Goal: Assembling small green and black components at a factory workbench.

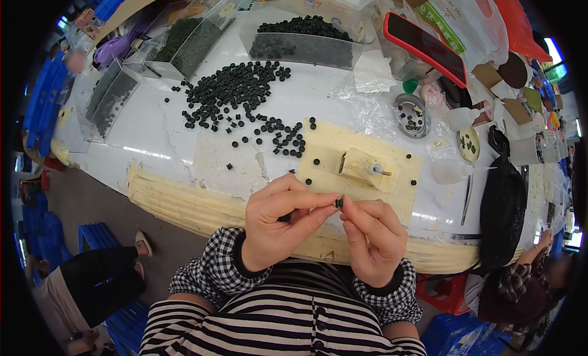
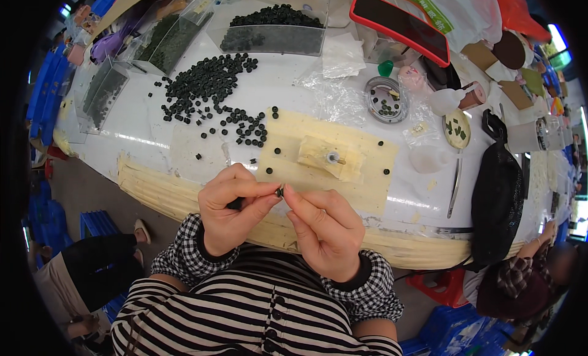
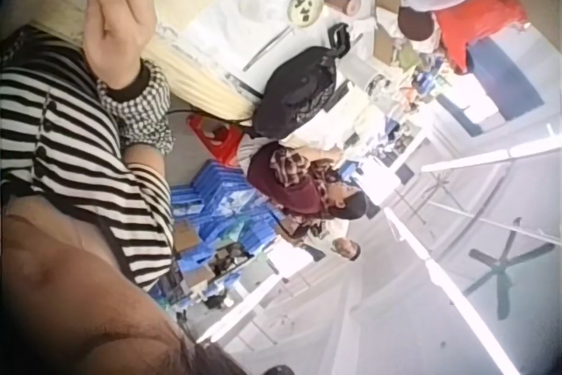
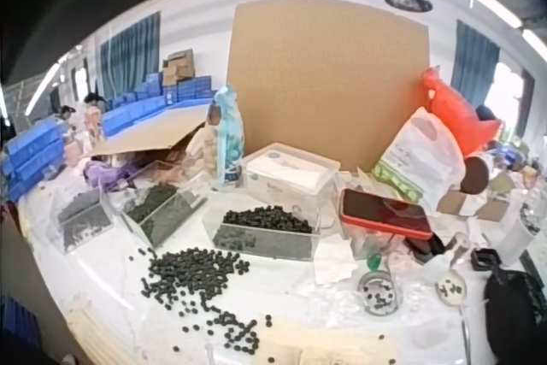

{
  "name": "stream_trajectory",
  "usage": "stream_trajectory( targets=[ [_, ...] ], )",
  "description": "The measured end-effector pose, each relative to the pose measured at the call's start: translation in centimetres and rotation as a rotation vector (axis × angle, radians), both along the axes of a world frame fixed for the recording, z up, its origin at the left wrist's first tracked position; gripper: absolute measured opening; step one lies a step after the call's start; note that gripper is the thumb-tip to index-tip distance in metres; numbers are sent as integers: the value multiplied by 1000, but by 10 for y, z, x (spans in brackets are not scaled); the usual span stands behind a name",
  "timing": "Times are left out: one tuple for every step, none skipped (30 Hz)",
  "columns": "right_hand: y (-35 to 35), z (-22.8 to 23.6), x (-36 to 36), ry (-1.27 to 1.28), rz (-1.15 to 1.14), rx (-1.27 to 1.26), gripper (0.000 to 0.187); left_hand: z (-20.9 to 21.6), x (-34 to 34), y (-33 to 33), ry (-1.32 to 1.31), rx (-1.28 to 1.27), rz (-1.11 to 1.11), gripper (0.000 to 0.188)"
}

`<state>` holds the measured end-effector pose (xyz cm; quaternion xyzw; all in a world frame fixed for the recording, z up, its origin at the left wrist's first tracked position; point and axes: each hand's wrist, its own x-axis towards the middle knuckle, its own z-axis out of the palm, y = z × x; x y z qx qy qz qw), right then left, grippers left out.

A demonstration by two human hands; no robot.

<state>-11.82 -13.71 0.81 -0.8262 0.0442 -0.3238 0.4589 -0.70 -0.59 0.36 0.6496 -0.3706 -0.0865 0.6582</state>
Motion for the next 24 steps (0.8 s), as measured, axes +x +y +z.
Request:
stream_trajectory(
  targets=[
    [0, 0, 0, 2, 0, -1, 35, 0, 0, 0, 1, -3, 3, 26],
    [0, 0, 0, 4, 0, -2, 35, 0, 0, 0, 2, -6, 5, 26],
    [0, 0, 0, 6, 0, -2, 35, -1, 0, -1, 5, -9, 6, 25],
    [0, 1, 0, 8, -1, -2, 35, -1, 0, -1, 8, -13, 7, 25],
    [0, 1, 0, 10, -1, -2, 35, -1, 0, -1, 10, -16, 9, 25],
    [0, 1, 0, 9, -1, 1, 35, -1, 0, -1, 12, -13, 10, 25],
    [1, 1, 0, 9, 0, 4, 35, -1, 0, -1, 15, -10, 12, 24],
    [1, 1, 0, 9, 0, 6, 35, -1, 0, 0, 17, -8, 13, 24],
    [1, 1, 0, 10, 1, 5, 35, -1, 0, -1, 30, -12, 12, 24],
    [1, 1, 0, 10, 2, 5, 35, -1, 0, -1, 43, -16, 10, 24],
    [1, 1, 0, 10, 3, 4, 35, -1, 0, -2, 56, -19, 9, 23],
    [1, 1, 0, 8, 4, 4, 35, -1, 0, -2, 55, -20, 8, 23],
    [1, 0, 0, 5, 5, 3, 35, -1, 0, -1, 54, -20, 8, 23],
    [1, 0, 0, 2, 6, 3, 35, -1, 0, -1, 54, -20, 7, 23],
    [1, 0, 0, 2, 8, 7, 35, 0, 0, -1, 40, -19, 8, 24],
    [1, 0, 0, 2, 10, 11, 35, 0, 0, -1, 27, -17, 9, 24],
    [1, 0, 0, 2, 12, 15, 35, 0, 0, -1, 14, -16, 10, 24],
    [1, 0, 0, 3, 14, 11, 35, 0, 0, -1, -1, -10, 13, 25],
    [0, 0, 0, 4, 16, 8, 35, 0, 0, -1, -15, -4, 16, 25],
    [0, -1, 0, 5, 18, 4, 35, 1, 0, 0, -30, 2, 19, 26],
    [0, 0, 0, 7, 21, 3, 35, 1, 0, 0, -46, 3, 18, 26],
    [0, 1, 0, 10, 25, 1, 35, 1, 0, 0, -62, 3, 18, 27],
    [0, 1, 0, 12, 29, 0, 35, 1, 1, 0, -78, 4, 18, 27],
    [-1, 1, 1, 11, 32, -3, 35, 1, 1, 1, -80, 7, 17, 27]
  ],
)
